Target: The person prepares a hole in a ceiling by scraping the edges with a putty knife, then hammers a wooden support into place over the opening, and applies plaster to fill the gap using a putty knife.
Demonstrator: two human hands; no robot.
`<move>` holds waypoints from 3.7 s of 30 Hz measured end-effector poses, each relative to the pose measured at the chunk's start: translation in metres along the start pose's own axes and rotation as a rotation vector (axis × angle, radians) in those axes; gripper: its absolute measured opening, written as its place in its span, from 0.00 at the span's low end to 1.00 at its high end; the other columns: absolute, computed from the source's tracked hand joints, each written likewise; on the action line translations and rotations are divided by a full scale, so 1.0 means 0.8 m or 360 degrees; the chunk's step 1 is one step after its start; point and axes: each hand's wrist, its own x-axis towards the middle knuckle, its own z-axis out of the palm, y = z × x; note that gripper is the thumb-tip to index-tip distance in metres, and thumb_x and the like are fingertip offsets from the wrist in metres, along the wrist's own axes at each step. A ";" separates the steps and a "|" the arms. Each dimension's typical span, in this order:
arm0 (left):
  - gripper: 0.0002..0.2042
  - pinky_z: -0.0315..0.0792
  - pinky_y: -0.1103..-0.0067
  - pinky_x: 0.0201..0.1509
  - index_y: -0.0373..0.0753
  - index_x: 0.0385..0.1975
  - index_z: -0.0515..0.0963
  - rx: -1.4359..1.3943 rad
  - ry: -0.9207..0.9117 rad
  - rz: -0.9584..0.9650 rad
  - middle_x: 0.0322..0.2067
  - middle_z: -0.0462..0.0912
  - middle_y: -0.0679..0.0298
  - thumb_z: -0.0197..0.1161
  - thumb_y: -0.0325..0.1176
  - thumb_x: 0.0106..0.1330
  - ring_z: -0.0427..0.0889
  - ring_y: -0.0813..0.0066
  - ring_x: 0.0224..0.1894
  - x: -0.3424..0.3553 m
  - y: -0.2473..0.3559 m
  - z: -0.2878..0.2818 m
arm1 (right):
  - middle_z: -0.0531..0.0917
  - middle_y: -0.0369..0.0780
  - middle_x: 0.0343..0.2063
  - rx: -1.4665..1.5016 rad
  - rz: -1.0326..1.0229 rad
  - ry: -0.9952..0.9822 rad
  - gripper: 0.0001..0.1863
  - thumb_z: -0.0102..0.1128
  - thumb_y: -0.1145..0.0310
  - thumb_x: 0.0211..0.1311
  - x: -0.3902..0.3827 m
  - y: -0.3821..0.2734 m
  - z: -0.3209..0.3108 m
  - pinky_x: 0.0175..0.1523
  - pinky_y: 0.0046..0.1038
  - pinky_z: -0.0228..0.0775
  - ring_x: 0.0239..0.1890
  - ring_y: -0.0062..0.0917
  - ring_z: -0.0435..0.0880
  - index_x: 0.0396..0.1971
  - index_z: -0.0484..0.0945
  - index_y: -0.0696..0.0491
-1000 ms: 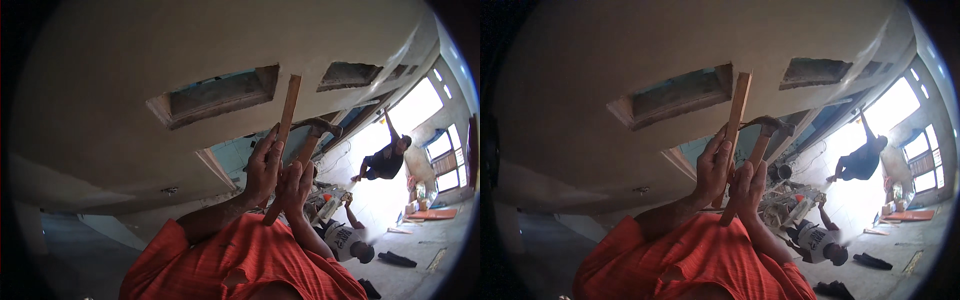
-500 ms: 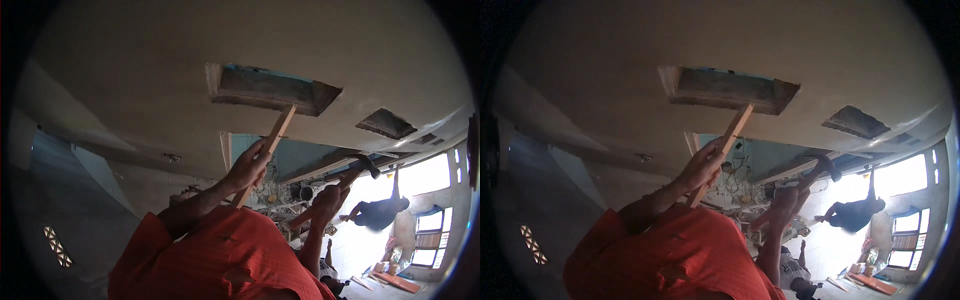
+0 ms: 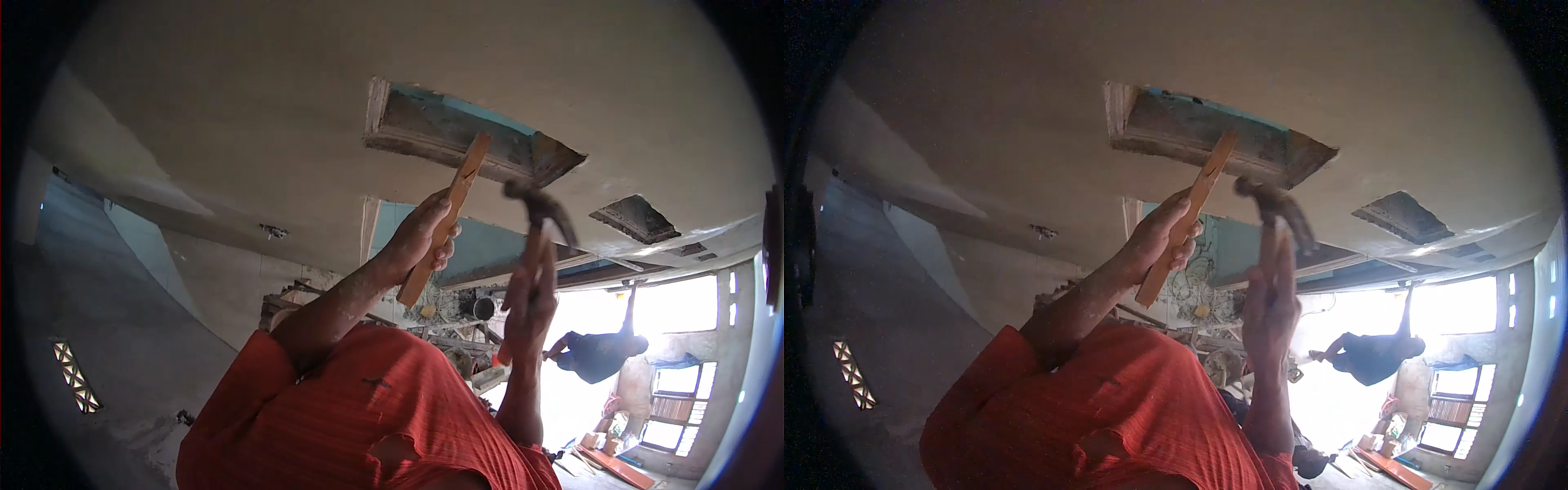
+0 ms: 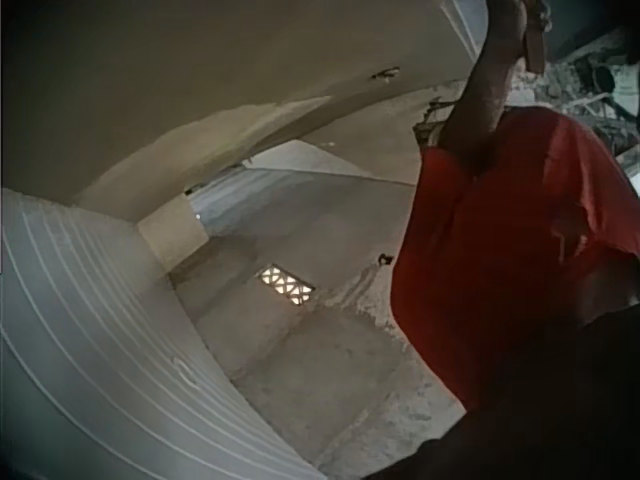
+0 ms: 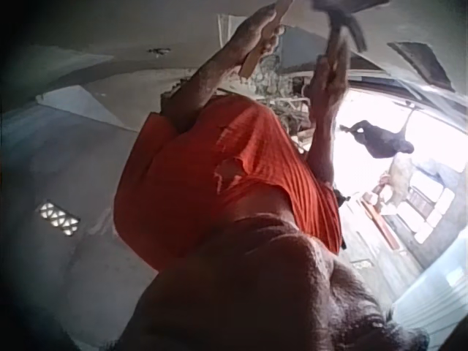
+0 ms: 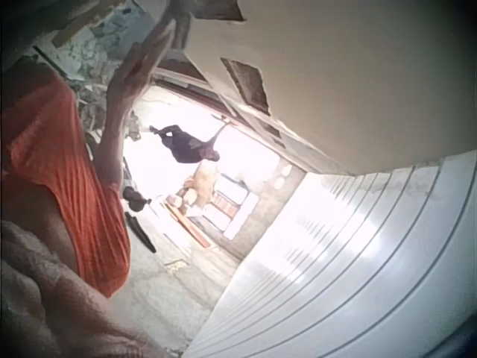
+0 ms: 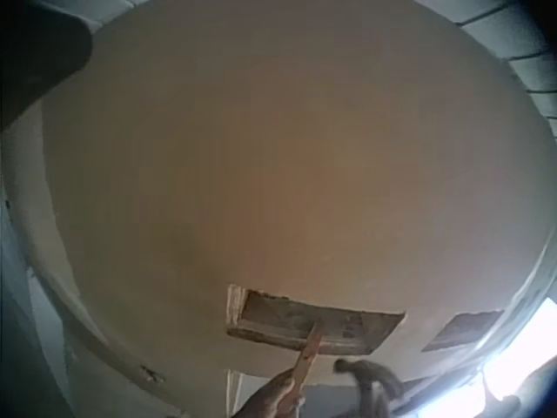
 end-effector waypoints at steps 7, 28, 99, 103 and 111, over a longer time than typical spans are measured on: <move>0.24 0.68 0.82 0.16 0.39 0.56 0.68 0.0264 -0.0050 -0.0019 0.29 0.71 0.70 0.42 0.56 0.82 0.69 0.86 0.15 0.017 -0.023 -0.023 | 0.73 0.52 0.69 -0.0024 -0.0222 0.0455 0.36 0.45 0.57 0.80 0.042 -0.057 -0.007 0.32 0.28 0.74 0.27 0.21 0.77 0.79 0.48 0.56; 0.28 0.68 0.82 0.15 0.36 0.53 0.68 0.0392 -0.0031 0.0051 0.26 0.69 0.72 0.41 0.59 0.81 0.68 0.87 0.14 0.019 -0.020 -0.015 | 0.78 0.31 0.22 0.0642 0.0075 0.0513 0.23 0.49 0.58 0.81 0.071 0.062 -0.030 0.19 0.22 0.62 0.18 0.16 0.72 0.65 0.74 0.55; 0.26 0.74 0.74 0.48 0.39 0.62 0.65 0.0526 -0.0343 0.0399 0.41 0.77 0.62 0.53 0.56 0.78 0.77 0.76 0.39 -0.010 0.001 0.018 | 0.73 0.34 0.24 0.1099 0.0520 -0.0029 0.47 0.52 0.81 0.59 -0.150 0.066 -0.008 0.20 0.17 0.62 0.17 0.12 0.68 0.80 0.45 0.53; 0.22 0.74 0.75 0.45 0.40 0.54 0.65 0.0776 -0.0390 0.0615 0.40 0.76 0.63 0.53 0.54 0.78 0.76 0.77 0.36 -0.003 -0.006 0.014 | 0.74 0.33 0.22 0.0994 0.0499 -0.0024 0.49 0.55 0.79 0.55 -0.158 0.055 -0.024 0.21 0.18 0.63 0.18 0.12 0.70 0.80 0.46 0.54; 0.19 0.70 0.79 0.41 0.39 0.51 0.67 0.1461 -0.0346 0.0540 0.35 0.71 0.66 0.46 0.52 0.82 0.71 0.81 0.34 0.004 -0.020 -0.017 | 0.76 0.32 0.24 0.1091 0.1043 -0.0676 0.46 0.55 0.80 0.56 -0.127 0.001 -0.065 0.26 0.19 0.65 0.20 0.13 0.71 0.78 0.55 0.54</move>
